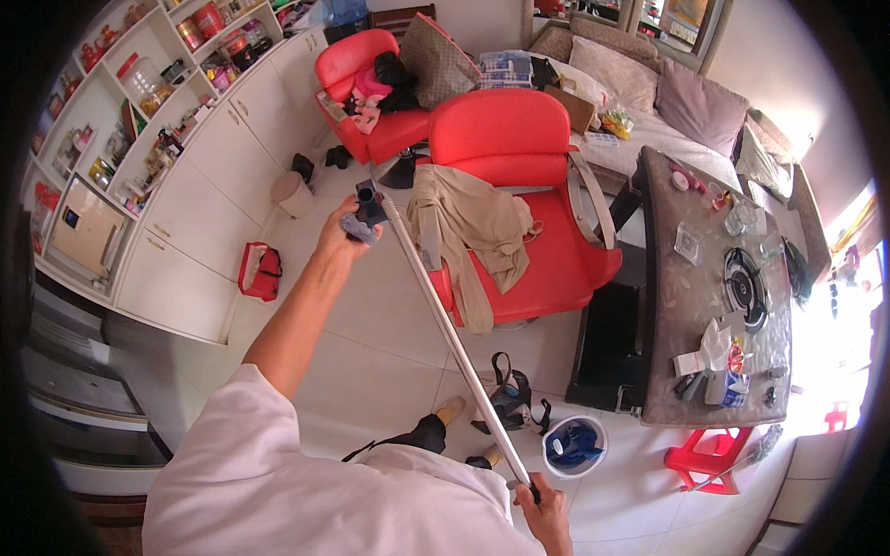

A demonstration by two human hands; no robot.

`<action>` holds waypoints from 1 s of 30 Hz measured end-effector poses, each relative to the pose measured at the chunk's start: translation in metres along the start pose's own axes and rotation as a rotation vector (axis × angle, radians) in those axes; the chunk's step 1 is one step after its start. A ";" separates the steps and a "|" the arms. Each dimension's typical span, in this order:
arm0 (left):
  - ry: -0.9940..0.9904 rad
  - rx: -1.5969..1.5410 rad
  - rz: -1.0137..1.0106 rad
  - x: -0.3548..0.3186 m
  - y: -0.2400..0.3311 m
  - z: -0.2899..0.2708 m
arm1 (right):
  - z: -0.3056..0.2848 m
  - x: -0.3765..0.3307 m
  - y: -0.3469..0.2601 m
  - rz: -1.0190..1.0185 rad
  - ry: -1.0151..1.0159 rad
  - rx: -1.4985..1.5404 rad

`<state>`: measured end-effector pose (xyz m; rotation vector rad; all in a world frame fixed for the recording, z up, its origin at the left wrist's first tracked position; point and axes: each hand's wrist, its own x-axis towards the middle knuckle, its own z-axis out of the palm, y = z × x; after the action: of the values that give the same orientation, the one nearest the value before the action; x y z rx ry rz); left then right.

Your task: The person assembles a flat mop by attaching the mop head to the handle, then places the mop into a bag and picks up a bucket.

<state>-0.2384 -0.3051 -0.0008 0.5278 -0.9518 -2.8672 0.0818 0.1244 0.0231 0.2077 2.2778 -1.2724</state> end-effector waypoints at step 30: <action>-0.302 0.037 0.111 -0.002 0.007 -0.002 | -0.004 -0.002 -0.003 -0.106 0.055 -0.167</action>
<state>-0.2360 -0.3116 0.0026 0.0398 -1.0377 -2.8828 0.0810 0.1266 0.0282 0.0644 2.4558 -1.1326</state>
